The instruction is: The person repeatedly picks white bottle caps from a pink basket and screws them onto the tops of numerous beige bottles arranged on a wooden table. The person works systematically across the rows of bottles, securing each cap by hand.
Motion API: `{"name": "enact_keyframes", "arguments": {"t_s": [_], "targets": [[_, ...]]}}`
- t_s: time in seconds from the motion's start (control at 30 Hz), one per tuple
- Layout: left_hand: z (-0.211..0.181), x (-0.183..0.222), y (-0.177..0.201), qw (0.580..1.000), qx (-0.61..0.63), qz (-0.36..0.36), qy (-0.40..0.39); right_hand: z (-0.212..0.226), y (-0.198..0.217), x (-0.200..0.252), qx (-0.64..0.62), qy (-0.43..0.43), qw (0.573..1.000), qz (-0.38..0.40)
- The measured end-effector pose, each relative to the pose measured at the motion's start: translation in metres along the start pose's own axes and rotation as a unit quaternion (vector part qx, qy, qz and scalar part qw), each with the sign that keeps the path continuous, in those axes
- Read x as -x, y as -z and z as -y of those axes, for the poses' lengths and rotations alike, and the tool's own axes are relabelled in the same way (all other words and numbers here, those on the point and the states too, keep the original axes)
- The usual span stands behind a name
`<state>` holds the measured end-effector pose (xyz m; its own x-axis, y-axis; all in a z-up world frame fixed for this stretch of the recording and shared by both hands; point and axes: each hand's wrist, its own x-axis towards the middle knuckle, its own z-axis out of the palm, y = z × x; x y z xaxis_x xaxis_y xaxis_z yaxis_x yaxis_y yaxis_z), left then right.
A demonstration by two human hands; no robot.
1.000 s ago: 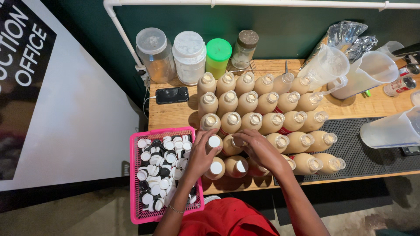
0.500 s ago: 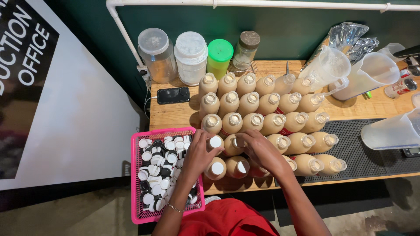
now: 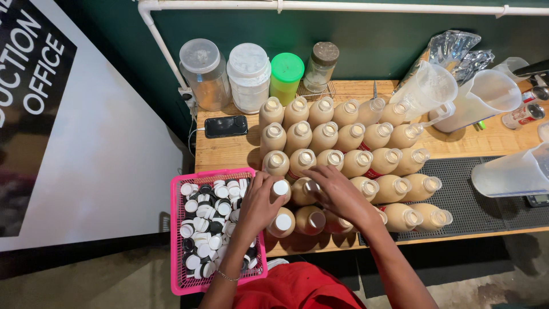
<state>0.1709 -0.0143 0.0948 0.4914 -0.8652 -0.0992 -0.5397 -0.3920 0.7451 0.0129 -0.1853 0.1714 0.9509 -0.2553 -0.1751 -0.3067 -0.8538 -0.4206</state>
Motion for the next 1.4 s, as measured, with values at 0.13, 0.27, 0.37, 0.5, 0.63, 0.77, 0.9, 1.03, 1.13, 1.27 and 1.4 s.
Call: {"name": "enact_keyframes", "arguments": {"t_s": [0.13, 0.27, 0.37, 0.5, 0.63, 0.77, 0.9, 1.03, 1.13, 1.27, 1.4], "targets": [[0.004, 0.008, 0.003, 0.994, 0.090, 0.044, 0.038, 0.014, -0.018, -0.015, -0.004, 0.028, 0.999, -0.015], [0.023, 0.007, -0.011, 0.990, 0.136, 0.025, 0.022, 0.028, -0.047, -0.032, 0.107, 0.128, 0.984, -0.060], [0.038, 0.003, -0.023, 0.988, 0.153, -0.001, 0.006, 0.013, -0.085, -0.046, 0.214, 0.144, 0.962, -0.095], [0.042, 0.004, -0.031, 0.986, 0.166, -0.031, -0.007, 0.006, -0.111, -0.052, 0.344, 0.139, 0.916, -0.156], [0.050, 0.003, -0.039, 0.983, 0.176, -0.045, -0.008, 0.008, -0.120, -0.052, 0.394, 0.144, 0.889, -0.182], [0.042, 0.006, -0.031, 0.982, 0.181, -0.048, -0.017, 0.015, -0.113, -0.050, 0.442, 0.130, 0.866, -0.196], [0.038, 0.005, -0.031, 0.983, 0.172, -0.061, -0.018, 0.031, -0.094, -0.051, 0.431, 0.107, 0.875, -0.194], [0.044, 0.004, -0.034, 0.984, 0.169, -0.055, -0.021, 0.018, -0.112, -0.055, 0.423, 0.083, 0.881, -0.193], [0.047, 0.005, -0.035, 0.984, 0.172, -0.044, -0.016, 0.014, -0.117, -0.057, 0.421, 0.071, 0.879, -0.211], [0.051, 0.003, -0.036, 0.984, 0.173, -0.047, -0.024, 0.002, -0.127, -0.060, 0.377, 0.105, 0.896, -0.208], [0.062, 0.000, -0.045, 0.984, 0.172, -0.048, -0.028, 0.000, -0.122, -0.061, 0.373, 0.127, 0.897, -0.200]]}}
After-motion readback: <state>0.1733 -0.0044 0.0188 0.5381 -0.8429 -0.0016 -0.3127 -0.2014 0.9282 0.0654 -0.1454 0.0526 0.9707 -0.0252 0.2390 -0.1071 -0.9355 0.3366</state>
